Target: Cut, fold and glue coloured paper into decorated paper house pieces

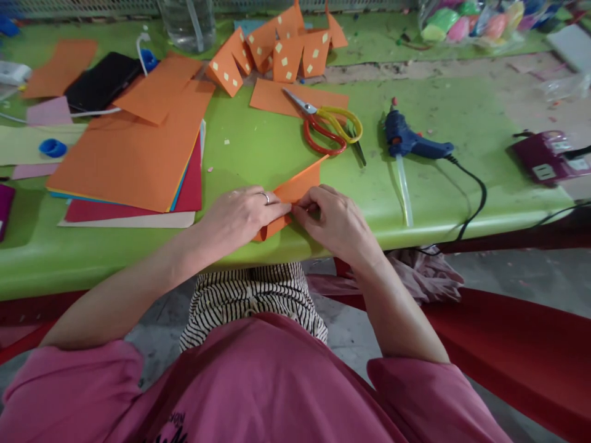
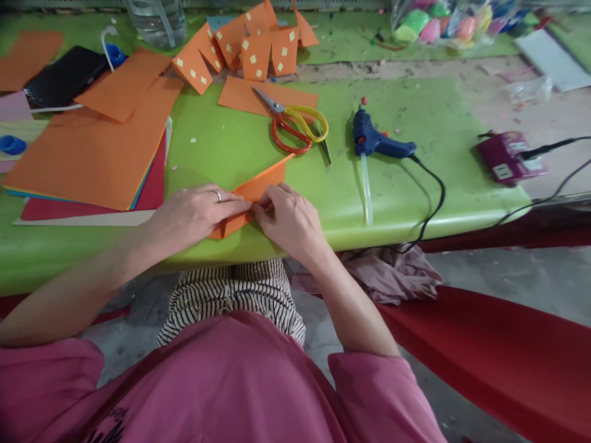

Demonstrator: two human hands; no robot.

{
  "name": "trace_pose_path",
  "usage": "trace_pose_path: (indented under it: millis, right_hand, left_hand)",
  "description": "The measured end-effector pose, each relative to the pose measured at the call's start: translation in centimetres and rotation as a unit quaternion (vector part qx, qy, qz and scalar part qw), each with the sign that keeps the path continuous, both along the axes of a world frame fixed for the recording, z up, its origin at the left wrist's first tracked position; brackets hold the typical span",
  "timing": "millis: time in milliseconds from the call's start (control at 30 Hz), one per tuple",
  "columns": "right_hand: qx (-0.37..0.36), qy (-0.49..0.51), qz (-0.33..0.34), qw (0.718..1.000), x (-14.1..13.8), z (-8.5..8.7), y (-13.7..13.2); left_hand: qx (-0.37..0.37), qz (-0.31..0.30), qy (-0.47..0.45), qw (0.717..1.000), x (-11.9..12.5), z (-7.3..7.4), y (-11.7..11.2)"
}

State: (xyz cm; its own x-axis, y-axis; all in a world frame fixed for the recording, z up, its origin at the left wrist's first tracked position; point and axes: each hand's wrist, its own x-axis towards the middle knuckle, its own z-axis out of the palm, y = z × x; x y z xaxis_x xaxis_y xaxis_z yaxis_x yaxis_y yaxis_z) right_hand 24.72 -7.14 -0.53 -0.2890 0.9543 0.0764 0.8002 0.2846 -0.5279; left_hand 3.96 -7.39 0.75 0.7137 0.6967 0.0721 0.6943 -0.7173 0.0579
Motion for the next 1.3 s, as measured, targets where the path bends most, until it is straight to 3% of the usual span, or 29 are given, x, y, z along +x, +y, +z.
trace_pose_path:
  millis: [400, 567, 900, 1300]
  right_hand:
    - [0.064, 0.112, 0.08, 0.988, 2.2, -0.1, -0.7]
    - [0.079, 0.116, 0.063, 0.988, 2.1, -0.5, -0.9]
    - [-0.029, 0.039, -0.002, 0.999, 0.6, 0.9, -0.3]
    - [-0.101, -0.053, 0.003, 0.993, 0.0, 1.7, 0.3]
  left_hand:
    - [0.082, -0.036, 0.011, 0.996, -0.1, -0.5, -0.3]
    - [0.096, -0.032, 0.016, 0.995, -0.2, -0.5, -0.4]
    - [0.105, -0.035, 0.017, 0.994, -0.1, -0.2, -0.6]
    - [0.1, -0.037, 0.03, 0.994, 0.2, -0.2, -0.6]
